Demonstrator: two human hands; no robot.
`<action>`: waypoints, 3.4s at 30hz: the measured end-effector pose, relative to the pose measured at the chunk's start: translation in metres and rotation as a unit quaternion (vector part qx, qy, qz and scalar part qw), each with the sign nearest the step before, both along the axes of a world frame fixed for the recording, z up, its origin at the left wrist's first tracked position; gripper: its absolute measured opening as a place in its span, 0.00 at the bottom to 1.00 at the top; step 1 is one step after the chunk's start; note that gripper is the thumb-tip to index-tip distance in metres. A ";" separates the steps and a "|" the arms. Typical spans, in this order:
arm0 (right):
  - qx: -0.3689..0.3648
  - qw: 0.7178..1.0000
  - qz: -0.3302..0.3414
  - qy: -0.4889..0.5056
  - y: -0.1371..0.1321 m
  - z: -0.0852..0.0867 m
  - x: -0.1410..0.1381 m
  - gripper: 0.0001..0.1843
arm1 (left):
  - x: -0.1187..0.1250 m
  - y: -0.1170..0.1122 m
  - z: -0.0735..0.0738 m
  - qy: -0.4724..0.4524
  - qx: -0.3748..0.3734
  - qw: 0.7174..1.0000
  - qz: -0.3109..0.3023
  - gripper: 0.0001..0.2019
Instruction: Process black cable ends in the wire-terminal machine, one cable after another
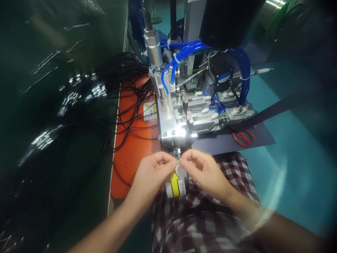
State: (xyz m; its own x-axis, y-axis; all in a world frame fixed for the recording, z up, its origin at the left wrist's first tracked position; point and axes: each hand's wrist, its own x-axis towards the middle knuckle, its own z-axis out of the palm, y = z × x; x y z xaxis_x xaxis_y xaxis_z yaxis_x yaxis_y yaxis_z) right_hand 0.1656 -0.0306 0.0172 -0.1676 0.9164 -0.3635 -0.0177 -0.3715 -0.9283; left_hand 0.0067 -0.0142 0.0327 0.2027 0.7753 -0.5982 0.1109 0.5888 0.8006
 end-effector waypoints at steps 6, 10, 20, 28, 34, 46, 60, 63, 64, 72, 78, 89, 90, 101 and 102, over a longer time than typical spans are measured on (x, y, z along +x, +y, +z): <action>0.015 1.000 -0.003 -0.009 0.000 -0.002 -0.001 0.09 | 0.003 0.000 0.002 -0.011 0.020 1.000 0.002 0.10; 0.009 1.000 0.015 -0.013 0.003 -0.002 0.002 0.10 | 0.003 0.000 0.003 -0.001 0.010 1.000 -0.004 0.10; -0.004 1.000 0.012 -0.011 0.002 -0.002 0.002 0.11 | 0.001 -0.002 0.002 -0.012 0.011 1.000 -0.011 0.10; 0.059 0.996 0.021 -0.069 0.010 0.003 0.006 0.06 | 0.001 -0.001 0.002 -0.003 0.012 1.000 -0.025 0.09; 0.026 1.000 0.005 0.006 0.010 -0.001 0.003 0.09 | 0.001 -0.001 0.001 -0.010 0.006 1.000 -0.021 0.11; -0.025 0.994 -0.003 0.103 0.003 -0.012 0.000 0.15 | 0.002 -0.002 0.003 -0.038 -0.003 0.999 -0.007 0.11; -0.055 0.981 0.039 0.182 0.004 -0.017 0.005 0.15 | 0.000 0.001 0.004 -0.067 -0.013 0.997 -0.019 0.11; -0.059 0.979 0.039 0.190 0.004 -0.017 0.005 0.15 | 0.000 0.001 0.003 -0.068 -0.012 0.997 -0.019 0.10; -0.058 0.979 0.038 0.194 0.004 -0.016 0.005 0.14 | 0.001 0.001 0.003 -0.067 -0.012 0.997 -0.020 0.10; -0.022 0.988 0.072 0.132 0.014 -0.005 0.011 0.13 | 0.001 0.002 0.006 -0.054 -0.026 0.997 -0.056 0.09; 0.038 0.989 0.099 0.106 0.016 0.000 0.012 0.10 | 0.000 0.001 0.005 -0.039 -0.029 0.997 -0.060 0.09; 0.359 0.921 0.007 -0.152 0.006 -0.006 0.013 0.03 | 0.002 0.001 0.006 -0.038 -0.014 0.999 -0.031 0.06; 0.391 0.905 0.005 -0.170 0.005 -0.006 0.014 0.03 | 0.002 0.001 0.005 -0.039 -0.014 0.999 -0.030 0.06; 0.584 0.720 0.006 -0.376 0.002 -0.014 0.021 0.08 | 0.003 0.000 0.006 -0.059 -0.023 0.998 -0.015 0.07; 0.581 0.722 0.009 -0.375 0.002 -0.013 0.021 0.06 | 0.003 0.000 0.005 -0.060 -0.024 0.998 -0.013 0.07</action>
